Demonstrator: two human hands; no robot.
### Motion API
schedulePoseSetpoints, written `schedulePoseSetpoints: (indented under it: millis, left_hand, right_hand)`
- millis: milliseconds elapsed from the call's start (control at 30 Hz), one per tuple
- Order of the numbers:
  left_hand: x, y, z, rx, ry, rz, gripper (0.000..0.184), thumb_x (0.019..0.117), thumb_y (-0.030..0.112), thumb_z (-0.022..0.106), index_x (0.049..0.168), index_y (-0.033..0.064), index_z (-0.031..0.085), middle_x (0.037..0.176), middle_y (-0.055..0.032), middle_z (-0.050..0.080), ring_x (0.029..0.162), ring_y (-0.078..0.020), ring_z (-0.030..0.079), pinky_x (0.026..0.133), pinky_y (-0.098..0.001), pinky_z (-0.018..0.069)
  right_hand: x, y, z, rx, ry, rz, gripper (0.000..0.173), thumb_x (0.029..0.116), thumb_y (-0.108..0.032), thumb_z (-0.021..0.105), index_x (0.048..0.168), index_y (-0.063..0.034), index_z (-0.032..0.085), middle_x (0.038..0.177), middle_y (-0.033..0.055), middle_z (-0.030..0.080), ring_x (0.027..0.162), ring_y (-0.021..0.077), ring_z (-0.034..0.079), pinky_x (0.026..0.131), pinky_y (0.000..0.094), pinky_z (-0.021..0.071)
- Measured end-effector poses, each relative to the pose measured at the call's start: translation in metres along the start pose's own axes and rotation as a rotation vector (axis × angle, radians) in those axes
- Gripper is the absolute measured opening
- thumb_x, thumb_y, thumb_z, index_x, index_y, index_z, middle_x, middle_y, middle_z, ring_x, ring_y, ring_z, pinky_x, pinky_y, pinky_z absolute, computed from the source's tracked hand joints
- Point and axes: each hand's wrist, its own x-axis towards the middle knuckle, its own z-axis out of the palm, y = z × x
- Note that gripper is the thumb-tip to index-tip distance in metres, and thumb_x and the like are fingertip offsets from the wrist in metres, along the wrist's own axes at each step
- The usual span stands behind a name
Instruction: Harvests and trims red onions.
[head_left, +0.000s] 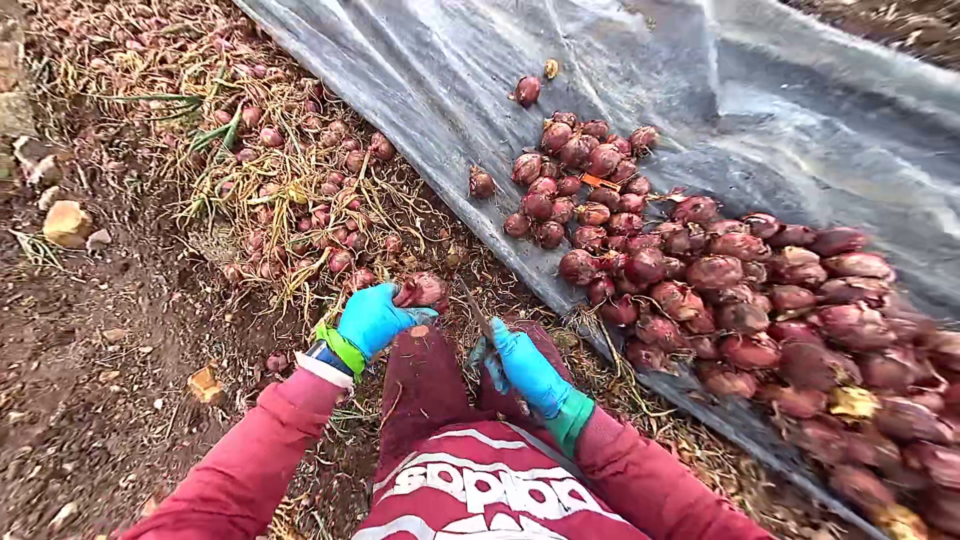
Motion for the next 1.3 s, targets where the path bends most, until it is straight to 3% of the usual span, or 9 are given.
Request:
schedulePoseSetpoints:
  millis: [133, 233, 367, 500, 667, 900, 1133, 1233, 1300]
  left_hand:
    - [-0.042, 0.057, 0.024, 0.097, -0.193, 0.282, 0.033, 0.0947, 0.050, 0.067, 0.094, 0.0184, 0.075, 0.082, -0.0034, 0.072, 0.082, -0.0226, 0.070, 0.077, -0.0538, 0.0574]
    - [-0.031, 0.076, 0.022, 0.177, -0.194, 0.306, 0.032, 0.1011, 0.050, 0.060, 0.105, 0.0218, 0.075, 0.096, -0.0056, 0.075, 0.095, -0.0274, 0.071, 0.085, -0.0592, 0.0552]
    - [0.022, -0.033, -0.010, 0.304, -0.028, 0.062, 0.036, 0.1016, 0.050, 0.058, 0.108, 0.0180, 0.073, 0.099, -0.0118, 0.075, 0.097, -0.0348, 0.072, 0.083, -0.0648, 0.0554]
    - [0.013, -0.096, -0.024, 0.521, -0.651, -0.242, 0.050, 0.1069, 0.033, 0.056, 0.137, -0.0066, 0.059, 0.141, -0.0301, 0.057, 0.136, -0.0443, 0.052, 0.116, -0.0603, 0.0364]
    - [0.167, -0.102, 0.085, 0.093, -0.222, -0.248, 0.052, 0.0936, 0.064, 0.062, 0.117, 0.0198, 0.075, 0.110, -0.0132, 0.076, 0.107, -0.0356, 0.071, 0.092, -0.0679, 0.0535]
    - [0.291, -0.046, 0.213, -0.179, -0.198, -0.574, 0.078, 0.0743, 0.059, 0.083, 0.128, 0.0060, 0.065, 0.123, -0.0188, 0.070, 0.115, -0.0371, 0.069, 0.094, -0.0640, 0.0560]
    - [0.218, -0.033, 0.136, -0.449, -0.270, -0.203, 0.088, 0.0696, 0.049, 0.093, 0.145, 0.0240, 0.056, 0.119, -0.0086, 0.074, 0.112, -0.0252, 0.071, 0.099, -0.0563, 0.0569]
    - [0.163, -0.004, 0.085, -0.379, -0.354, 0.008, 0.049, 0.0853, 0.037, 0.085, 0.127, 0.0171, 0.069, 0.104, -0.0053, 0.077, 0.098, -0.0224, 0.074, 0.092, -0.0546, 0.0590]
    - [0.143, -0.004, 0.063, -0.229, -0.347, 0.176, 0.027, 0.0962, 0.038, 0.073, 0.108, 0.0145, 0.074, 0.096, -0.0046, 0.076, 0.092, -0.0221, 0.073, 0.087, -0.0531, 0.0584]
  right_hand:
    - [-0.016, 0.003, -0.010, -0.223, -0.101, 0.002, 0.087, 0.0954, -0.082, 0.020, 0.091, -0.0096, 0.069, 0.066, 0.0060, 0.063, 0.053, 0.0188, 0.062, 0.053, 0.0387, 0.0563]
    - [-0.024, -0.015, -0.024, -0.188, 0.088, -0.133, 0.091, 0.0946, -0.082, 0.016, 0.089, -0.0106, 0.071, 0.059, 0.0048, 0.061, 0.048, 0.0180, 0.059, 0.049, 0.0381, 0.0543]
    - [-0.007, -0.021, -0.054, 0.213, 0.374, -0.208, 0.090, 0.1008, -0.072, 0.006, 0.105, -0.0069, 0.067, 0.055, 0.0062, 0.055, 0.041, 0.0184, 0.054, 0.041, 0.0382, 0.0533]
    - [0.024, 0.006, -0.062, 0.289, 0.319, -0.022, 0.097, 0.0956, -0.078, 0.001, 0.107, -0.0077, 0.068, 0.055, 0.0079, 0.055, 0.042, 0.0201, 0.055, 0.042, 0.0389, 0.0539]
    - [0.072, 0.041, -0.029, 0.308, 0.232, 0.260, 0.095, 0.0979, -0.076, 0.006, 0.107, -0.0056, 0.069, 0.058, 0.0113, 0.058, 0.045, 0.0232, 0.058, 0.045, 0.0412, 0.0556]
    - [0.094, 0.041, -0.040, 0.358, 0.193, 0.435, 0.090, 0.1009, -0.072, 0.009, 0.109, -0.0057, 0.069, 0.062, 0.0112, 0.061, 0.047, 0.0230, 0.061, 0.045, 0.0379, 0.0563]
    - [0.143, 0.054, -0.045, 0.421, 0.102, 0.524, 0.087, 0.1028, -0.069, 0.009, 0.109, -0.0046, 0.068, 0.063, 0.0109, 0.060, 0.050, 0.0230, 0.061, 0.049, 0.0395, 0.0573]
    - [0.153, 0.027, -0.033, 0.308, -0.042, 0.349, 0.076, 0.0962, -0.076, 0.040, 0.088, -0.0057, 0.067, 0.065, 0.0087, 0.064, 0.053, 0.0213, 0.065, 0.053, 0.0374, 0.0596]
    - [0.152, 0.006, -0.032, 0.235, -0.032, 0.240, 0.079, 0.0921, -0.081, 0.041, 0.083, -0.0069, 0.066, 0.066, 0.0077, 0.065, 0.053, 0.0202, 0.064, 0.052, 0.0363, 0.0582]
